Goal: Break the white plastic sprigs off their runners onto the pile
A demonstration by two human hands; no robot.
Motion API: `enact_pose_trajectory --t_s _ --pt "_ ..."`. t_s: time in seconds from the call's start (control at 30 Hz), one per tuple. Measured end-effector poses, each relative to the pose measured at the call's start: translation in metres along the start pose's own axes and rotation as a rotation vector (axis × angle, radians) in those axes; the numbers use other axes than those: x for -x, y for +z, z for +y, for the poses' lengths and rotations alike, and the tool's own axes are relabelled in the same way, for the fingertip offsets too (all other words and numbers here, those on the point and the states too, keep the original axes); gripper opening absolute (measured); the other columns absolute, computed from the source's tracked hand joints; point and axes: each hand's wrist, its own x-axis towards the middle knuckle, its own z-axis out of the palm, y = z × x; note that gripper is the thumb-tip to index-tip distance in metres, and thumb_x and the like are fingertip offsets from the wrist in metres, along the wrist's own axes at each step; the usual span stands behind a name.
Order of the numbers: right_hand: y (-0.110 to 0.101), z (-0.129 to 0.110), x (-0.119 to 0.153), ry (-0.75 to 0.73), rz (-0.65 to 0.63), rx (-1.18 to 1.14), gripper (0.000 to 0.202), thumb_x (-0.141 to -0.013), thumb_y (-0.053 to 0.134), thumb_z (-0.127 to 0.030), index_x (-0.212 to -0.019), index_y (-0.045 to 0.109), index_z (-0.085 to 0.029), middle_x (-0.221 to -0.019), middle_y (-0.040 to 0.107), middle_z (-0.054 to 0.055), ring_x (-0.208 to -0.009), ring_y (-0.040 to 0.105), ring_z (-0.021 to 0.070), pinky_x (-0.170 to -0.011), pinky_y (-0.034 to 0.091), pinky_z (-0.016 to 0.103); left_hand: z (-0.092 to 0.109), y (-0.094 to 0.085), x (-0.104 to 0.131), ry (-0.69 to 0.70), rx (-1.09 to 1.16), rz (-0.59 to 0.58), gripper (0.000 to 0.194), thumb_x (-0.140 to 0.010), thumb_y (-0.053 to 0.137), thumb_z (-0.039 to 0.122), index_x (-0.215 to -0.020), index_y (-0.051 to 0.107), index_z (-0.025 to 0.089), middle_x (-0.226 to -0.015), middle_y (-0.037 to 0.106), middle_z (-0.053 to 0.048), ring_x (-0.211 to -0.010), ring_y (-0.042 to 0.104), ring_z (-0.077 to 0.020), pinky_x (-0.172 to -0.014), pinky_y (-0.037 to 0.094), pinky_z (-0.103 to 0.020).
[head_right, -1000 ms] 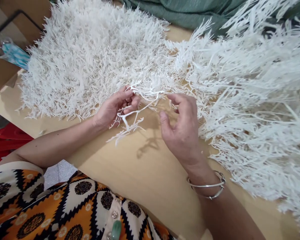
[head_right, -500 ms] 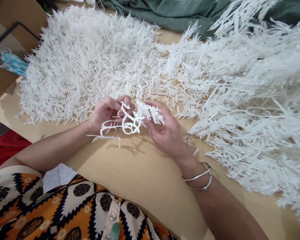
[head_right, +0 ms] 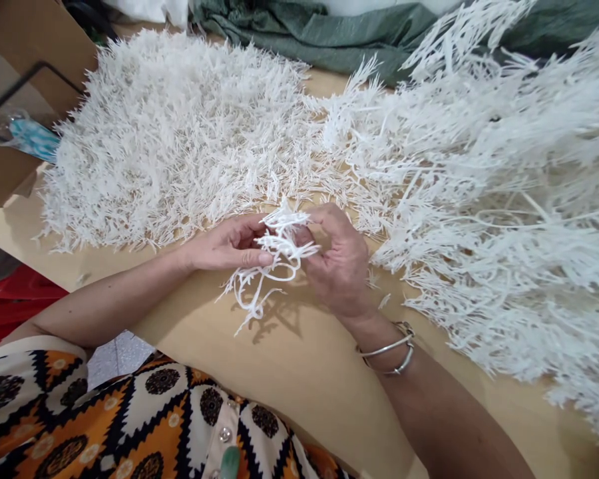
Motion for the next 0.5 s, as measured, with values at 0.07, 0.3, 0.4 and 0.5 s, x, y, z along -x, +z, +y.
enact_pose_trajectory --t_s 0.07,0.3,0.4,0.5 --pt "0.0 0.001 0.0 -0.135 -0.012 0.066 0.003 -0.097 0.069 -0.028 -0.097 0.072 -0.028 -0.096 0.074 0.003 -0.089 0.07 0.0208 -0.078 0.055 0.039 0.0 0.002 -0.001 0.026 -0.001 0.02 0.045 -0.08 0.089 0.046 -0.109 0.071 0.017 -0.103 0.076 -0.006 -0.089 0.07 -0.0146 -0.081 0.056 -0.027" --pt "-0.004 0.007 0.004 -0.368 -0.072 0.299 0.011 -0.1 0.063 -0.033 -0.107 0.071 -0.031 -0.108 0.078 0.007 -0.095 0.072 0.0295 -0.085 0.052 0.049 0.002 0.017 -0.001 -0.033 0.095 0.105 0.036 -0.079 0.09 0.044 -0.098 0.077 0.016 -0.091 0.077 -0.002 -0.078 0.069 -0.0106 -0.078 0.055 -0.025" --pt "-0.006 0.007 0.006 -0.386 -0.106 0.338 0.015 -0.097 0.068 -0.033 -0.112 0.072 -0.033 -0.109 0.078 0.008 -0.1 0.072 0.0325 -0.089 0.049 0.052 0.003 0.026 -0.001 -0.048 0.156 0.227 0.035 -0.075 0.093 0.042 -0.09 0.076 0.015 -0.085 0.076 0.0 -0.075 0.068 -0.0093 -0.075 0.055 -0.023" --pt "-0.007 0.007 0.005 -0.433 -0.117 0.377 0.016 -0.098 0.067 -0.026 -0.111 0.072 -0.034 -0.11 0.078 0.005 -0.103 0.072 0.0304 -0.091 0.048 0.05 0.002 0.028 -0.001 -0.061 0.219 0.311 0.034 -0.076 0.091 0.041 -0.09 0.074 0.015 -0.086 0.077 -0.001 -0.077 0.07 -0.0095 -0.076 0.055 -0.023"
